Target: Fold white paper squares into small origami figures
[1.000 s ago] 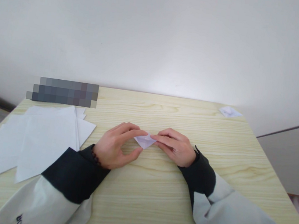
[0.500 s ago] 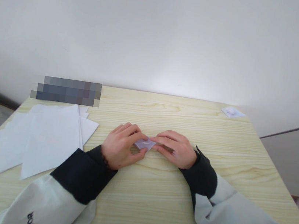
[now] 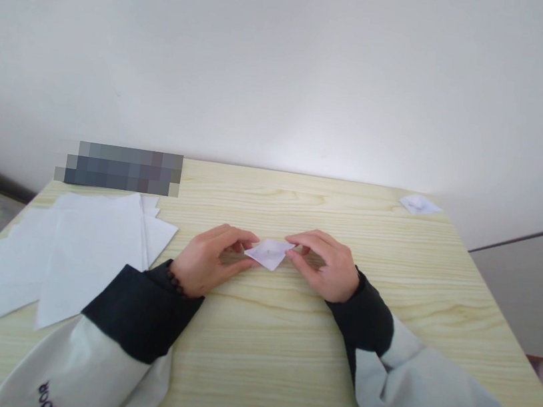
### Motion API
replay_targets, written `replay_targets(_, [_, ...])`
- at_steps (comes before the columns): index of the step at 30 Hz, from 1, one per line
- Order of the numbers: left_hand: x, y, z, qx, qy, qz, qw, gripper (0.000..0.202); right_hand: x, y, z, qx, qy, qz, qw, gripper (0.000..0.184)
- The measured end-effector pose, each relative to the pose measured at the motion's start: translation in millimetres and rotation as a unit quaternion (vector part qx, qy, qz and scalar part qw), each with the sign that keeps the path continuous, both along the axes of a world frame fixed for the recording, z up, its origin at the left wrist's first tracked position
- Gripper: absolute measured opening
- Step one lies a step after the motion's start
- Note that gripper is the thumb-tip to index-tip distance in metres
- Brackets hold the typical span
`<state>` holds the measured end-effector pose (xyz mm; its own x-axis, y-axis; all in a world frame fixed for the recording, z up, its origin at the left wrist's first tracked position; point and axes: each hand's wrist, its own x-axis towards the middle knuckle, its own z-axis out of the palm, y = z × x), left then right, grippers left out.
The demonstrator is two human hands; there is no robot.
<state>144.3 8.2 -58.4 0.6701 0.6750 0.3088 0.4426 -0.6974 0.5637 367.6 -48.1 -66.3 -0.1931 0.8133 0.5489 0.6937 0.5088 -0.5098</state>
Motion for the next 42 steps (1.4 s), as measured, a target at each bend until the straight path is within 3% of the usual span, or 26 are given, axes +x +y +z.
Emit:
replay_targets(9, [3, -1, -3.6, 0.032, -0.012, 0.018, 0.999, 0.015, 1, 2, 1.3, -0.060, 0.077, -0.062, 0.993, 0.013])
replay_targets(13, [4, 2, -3.5, 0.079, 0.008, 0.036, 0.996, 0.021, 5, 5, -0.4, -0.049, 0.099, -0.147, 0.983, 0.014])
replay_targets(17, [11, 5, -5.0, 0.122, 0.038, 0.028, 0.991, 0.018, 35, 13, -5.8, -0.032, 0.100, -0.242, 0.965, 0.017])
replay_targets(19, [17, 4, -6.1, 0.137, 0.048, 0.026, 0.989, 0.017, 62, 15, -8.7, -0.039, 0.098, -0.321, 0.941, 0.020])
replay_targets(21, [24, 4, -6.9, 0.140, 0.047, 0.027, 0.989, 0.017, 95, 13, -11.0, -0.035, 0.106, -0.423, 0.899, 0.022])
replay_targets(27, [33, 4, -9.3, 0.138, 0.040, 0.010, 0.990, 0.019, 182, -12, -12.4, -0.033, 0.120, -0.590, 0.798, 0.031])
replay_targets(32, [31, 4, -9.7, 0.138, 0.044, 0.006, 0.989, 0.019, 201, -20, -15.3, -0.038, 0.121, -0.629, 0.767, 0.029])
replay_targets(42, [32, 3, -6.9, 0.143, 0.048, 0.005, 0.989, 0.020, 201, -17, -21.7, -0.002, 0.084, -0.617, 0.782, 0.040])
